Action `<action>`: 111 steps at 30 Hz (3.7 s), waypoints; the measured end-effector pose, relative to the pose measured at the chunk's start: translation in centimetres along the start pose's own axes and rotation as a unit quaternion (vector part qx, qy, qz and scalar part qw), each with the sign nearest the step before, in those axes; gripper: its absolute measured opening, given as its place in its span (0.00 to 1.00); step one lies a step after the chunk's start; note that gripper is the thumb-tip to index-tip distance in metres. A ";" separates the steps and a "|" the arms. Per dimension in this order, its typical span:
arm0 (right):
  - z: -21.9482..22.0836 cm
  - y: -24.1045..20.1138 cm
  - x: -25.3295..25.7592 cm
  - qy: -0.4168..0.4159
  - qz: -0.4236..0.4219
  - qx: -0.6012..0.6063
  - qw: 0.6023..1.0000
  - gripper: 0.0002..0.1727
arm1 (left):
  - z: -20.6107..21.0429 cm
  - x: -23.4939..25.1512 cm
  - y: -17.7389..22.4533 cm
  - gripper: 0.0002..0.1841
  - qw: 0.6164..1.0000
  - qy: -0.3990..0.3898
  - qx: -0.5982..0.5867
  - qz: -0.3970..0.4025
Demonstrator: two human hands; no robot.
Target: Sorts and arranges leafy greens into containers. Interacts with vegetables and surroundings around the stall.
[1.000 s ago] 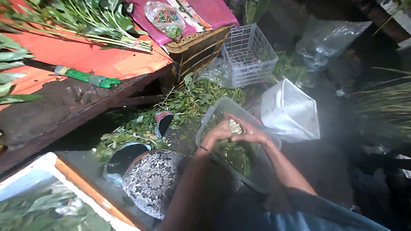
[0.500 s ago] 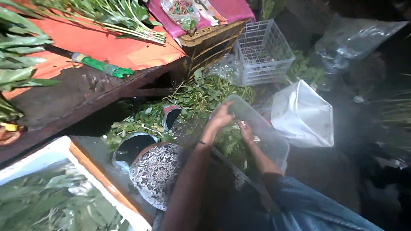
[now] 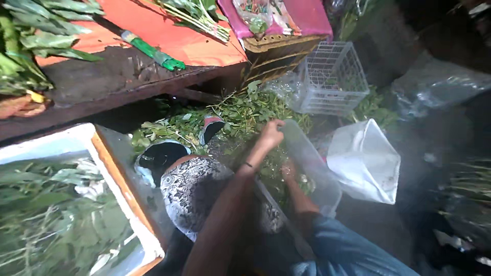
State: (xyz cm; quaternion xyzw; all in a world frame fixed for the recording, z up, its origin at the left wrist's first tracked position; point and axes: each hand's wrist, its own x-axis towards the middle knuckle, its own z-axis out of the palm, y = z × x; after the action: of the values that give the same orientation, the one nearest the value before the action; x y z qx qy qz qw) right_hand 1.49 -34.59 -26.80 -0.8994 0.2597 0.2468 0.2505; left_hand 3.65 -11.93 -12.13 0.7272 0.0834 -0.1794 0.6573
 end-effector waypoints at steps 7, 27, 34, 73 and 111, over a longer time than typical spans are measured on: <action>-8.7 -1.7 -5.9 -0.087 -0.069 0.231 0.967 0.26 | -0.8 2.3 1.0 0.21 0.998 0.016 -0.057 -0.005; -16.3 -2.8 -8.6 -0.058 -0.147 0.291 0.944 0.24 | -1.7 2.4 0.0 0.21 0.997 0.049 -0.042 -0.031; -16.0 -4.2 -9.5 -0.068 -0.210 0.224 0.949 0.28 | -1.7 2.5 -0.2 0.21 0.997 0.042 -0.051 -0.029; -14.3 -19.3 -3.8 -0.125 -0.557 -0.487 0.661 0.18 | -4.3 -0.5 0.5 0.39 0.963 -0.008 -0.255 -0.080; -14.2 -20.6 -9.3 -0.103 -0.474 -0.507 0.712 0.27 | -5.1 -1.3 1.0 0.30 0.996 0.064 -0.051 -0.037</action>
State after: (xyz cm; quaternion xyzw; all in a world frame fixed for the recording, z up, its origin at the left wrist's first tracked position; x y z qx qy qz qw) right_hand 11.25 -24.41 -4.11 -0.8652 -0.3928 0.2815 -0.1339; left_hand 3.60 -6.85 -10.42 0.6990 0.1614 -0.1520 0.6799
